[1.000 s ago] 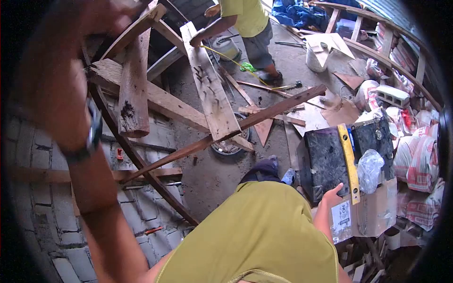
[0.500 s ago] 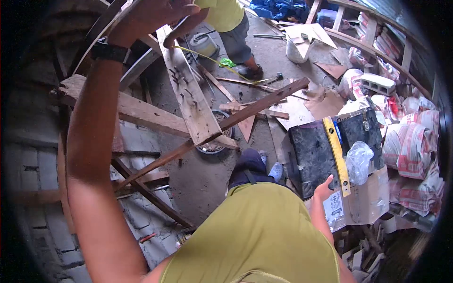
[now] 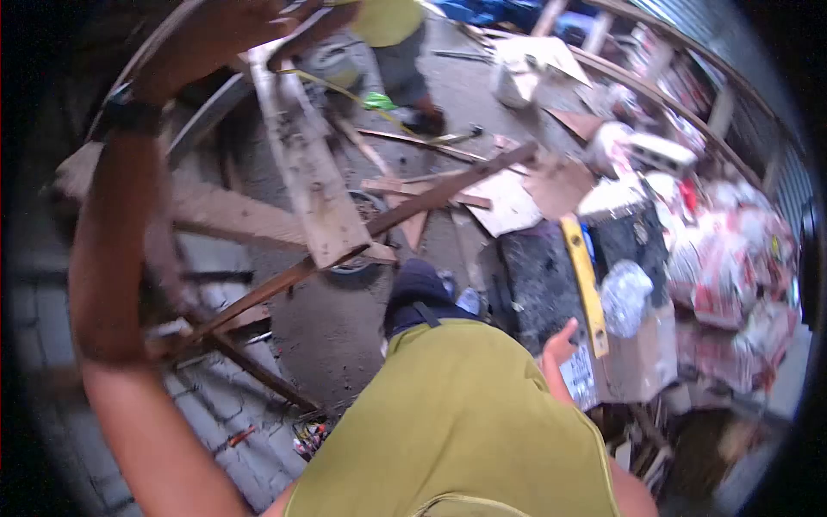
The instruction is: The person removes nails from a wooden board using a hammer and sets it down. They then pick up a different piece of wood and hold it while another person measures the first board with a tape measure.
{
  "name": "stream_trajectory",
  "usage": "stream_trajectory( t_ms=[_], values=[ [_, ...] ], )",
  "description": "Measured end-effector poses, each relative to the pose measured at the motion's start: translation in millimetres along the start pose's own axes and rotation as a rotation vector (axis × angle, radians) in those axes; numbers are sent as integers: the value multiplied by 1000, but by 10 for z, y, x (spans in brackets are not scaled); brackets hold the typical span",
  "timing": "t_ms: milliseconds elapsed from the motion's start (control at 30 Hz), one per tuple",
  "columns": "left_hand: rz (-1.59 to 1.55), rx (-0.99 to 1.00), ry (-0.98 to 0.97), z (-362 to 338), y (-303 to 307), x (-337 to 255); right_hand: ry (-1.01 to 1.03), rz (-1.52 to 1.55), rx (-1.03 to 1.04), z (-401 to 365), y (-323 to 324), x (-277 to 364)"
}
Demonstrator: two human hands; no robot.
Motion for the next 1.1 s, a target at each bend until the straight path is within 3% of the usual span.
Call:
stream_trajectory(
  t_ms=[33, 67, 100, 167, 233, 367, 467, 500, 567, 600, 700, 767, 867, 900, 933, 967, 1000, 1033, 1100],
  values=[
    [-289, 143, 85, 149, -352, 186, -109, -112, -38, 40, -18, -155],
    [-338, 180, 98, 239, -516, 242, 11, -23, -64, 90, -75, -197],
    [-342, 178, 83, 353, -628, 226, -57, -36, 28, 134, -121, -271],
    [-375, 183, 64, 573, -819, 222, 68, -103, -210, 103, -31, -279],
    [-369, 197, 95, 620, -880, 260, -92, -121, -149, -168, 128, 48],
    [-367, 209, 114, 624, -916, 285, -70, -123, -123, -126, 172, 86],
    [-360, 215, 123, 583, -918, 305, -197, -401, 252, -44, 140, 2],
    [-358, 216, 125, 561, -909, 316, -166, -406, 462, -74, 121, 11],
    [-356, 213, 128, 518, -897, 334, 116, -938, 637, -273, 307, 611],
    [-353, 213, 126, 482, -881, 334, 126, -940, 641, -374, 398, 861],
    [-354, 205, 121, 412, -855, 333, 329, -880, 802, -664, 193, 1301],
    [-345, 196, 111, 375, -817, 316, 784, -421, 505, -771, 16, 1893],
    [-268, 172, 56, 239, -686, 320, 1369, -388, 422, -1100, -362, 2324],
    [-172, 164, -57, 249, -611, 280, 1413, -429, 490, -1146, -506, 2298],
    [-191, 314, 104, 202, -650, 255, 1410, -502, 594, -1076, -701, 2137],
    [-298, 315, 120, 193, -644, 188, 1493, -552, 520, -1038, -778, 1989],
    [-190, 269, 104, 175, -543, 152, 1476, -608, 512, -958, -847, 1869],
    [-329, 296, 83, 160, -597, 213, 1450, -645, 508, -928, -873, 1839],
    [-298, 255, 72, 123, -610, 294, 1424, -706, 503, -896, -905, 1807]
  ],
)
Point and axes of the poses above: each hand's wrist, its own z-axis towards the middle knuckle, its own y-axis out of the back of the hand, x = y × z, the point moved 9 cm from there along z, towards the middle knuckle, and after that the axes turned 3 degrees about y, right-handed, at the moved point
